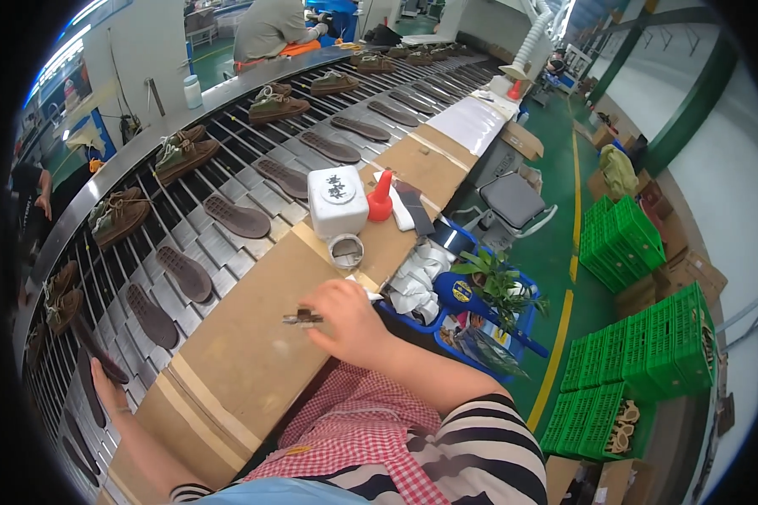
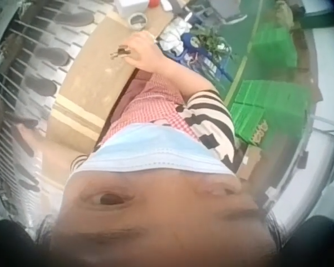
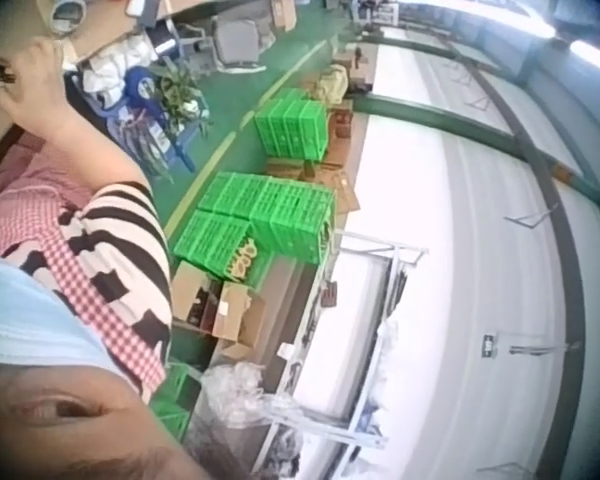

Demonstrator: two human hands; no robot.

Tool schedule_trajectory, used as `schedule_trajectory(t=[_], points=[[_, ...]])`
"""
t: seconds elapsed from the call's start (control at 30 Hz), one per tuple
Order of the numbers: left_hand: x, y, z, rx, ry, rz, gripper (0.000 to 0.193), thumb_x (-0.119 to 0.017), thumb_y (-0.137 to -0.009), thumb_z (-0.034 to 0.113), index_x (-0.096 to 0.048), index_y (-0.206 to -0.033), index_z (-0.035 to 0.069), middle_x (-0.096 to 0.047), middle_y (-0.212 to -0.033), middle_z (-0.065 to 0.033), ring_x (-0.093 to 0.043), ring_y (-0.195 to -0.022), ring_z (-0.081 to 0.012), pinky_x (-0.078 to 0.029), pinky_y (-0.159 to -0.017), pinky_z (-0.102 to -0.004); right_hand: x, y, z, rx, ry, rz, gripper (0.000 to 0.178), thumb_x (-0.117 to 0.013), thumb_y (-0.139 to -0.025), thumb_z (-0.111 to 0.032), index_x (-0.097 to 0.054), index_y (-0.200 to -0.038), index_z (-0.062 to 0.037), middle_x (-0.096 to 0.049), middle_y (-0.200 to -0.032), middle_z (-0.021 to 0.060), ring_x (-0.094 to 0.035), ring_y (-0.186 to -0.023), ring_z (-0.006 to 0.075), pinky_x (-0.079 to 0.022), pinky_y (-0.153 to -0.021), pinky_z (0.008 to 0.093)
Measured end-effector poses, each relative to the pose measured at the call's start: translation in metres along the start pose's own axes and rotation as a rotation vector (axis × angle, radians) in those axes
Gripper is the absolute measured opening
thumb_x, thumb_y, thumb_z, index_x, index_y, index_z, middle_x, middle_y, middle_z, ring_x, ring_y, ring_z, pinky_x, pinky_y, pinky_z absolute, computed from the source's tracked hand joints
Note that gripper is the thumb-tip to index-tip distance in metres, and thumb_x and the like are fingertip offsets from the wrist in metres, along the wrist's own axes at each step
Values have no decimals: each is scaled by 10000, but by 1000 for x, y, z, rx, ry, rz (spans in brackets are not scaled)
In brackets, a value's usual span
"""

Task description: The worker is using a small hand-held brush to apply adhesive/glue to the surface of shoe soles taken from a conveyor belt.

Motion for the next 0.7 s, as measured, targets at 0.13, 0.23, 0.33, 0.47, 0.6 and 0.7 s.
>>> schedule_trajectory(t=[0.13, 0.23, 0.33, 0.47, 0.6, 0.7], points=[[-147, 131, 78, 46, 560, -317, 658, -472, -1027, 457, -350, -1492, 8, -641, -1181, -143, -642, -1025, -233, -538, -912, -340, 24, 3, 23, 7, 204, 99, 401, -751, -755, -161, -673, -1142, -90, -662, -1102, 83, -566, -1159, 282, -414, -992, 449], [-168, 158, 68, 151, 825, -814, 732, -450, -1022, 496, -253, -1540, 18, -469, -1451, -157, -620, -994, -245, -563, -876, -361, 35, -5, 34, 45, 271, 107, 401, -768, -748, -157, -679, -1135, -96, -664, -1079, 72, -562, -1157, 272, -399, -1003, 445], [-224, 206, 79, 218, 996, -770, 697, -434, -1037, 441, -218, -1554, 27, -350, -1558, -143, -594, -962, -237, -556, -881, -381, 48, -6, 49, 42, 356, 124, 403, -779, -741, -148, -683, -1130, -103, -664, -1058, 67, -559, -1152, 267, -386, -1014, 447], [-256, 246, 86, 493, 1239, -679, 679, -429, -1047, 398, -166, -1578, 64, -274, -1611, -101, -565, -991, -234, -541, -898, -407, 60, -2, 64, 35, 389, 130, 390, -774, -750, -141, -681, -1127, -98, -662, -1076, 71, -553, -1162, 266, -384, -1021, 446], [-266, 273, 86, 462, 1191, -799, 631, -386, -1053, 433, -231, -1567, 102, -291, -1601, -120, -603, -1021, -246, -562, -902, -453, 66, 3, 71, 58, 384, 174, 379, -772, -713, -146, -685, -1076, -79, -659, -1056, 74, -557, -1137, 274, -390, -1020, 446], [-268, 288, 90, 489, 1087, -692, 621, -382, -1053, 433, -218, -1575, 139, -270, -1613, -106, -616, -1084, -259, -554, -934, -496, 65, 9, 83, 59, 373, 199, 380, -776, -706, -142, -682, -1069, -81, -660, -1056, 73, -558, -1139, 274, -389, -1018, 446]])
Point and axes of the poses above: each hand's wrist, its own y-axis away from the middle knuckle, its own x-axis out of the back of the hand, z = x × y, the point moved 2 cm from there along -y, towards the middle knuckle
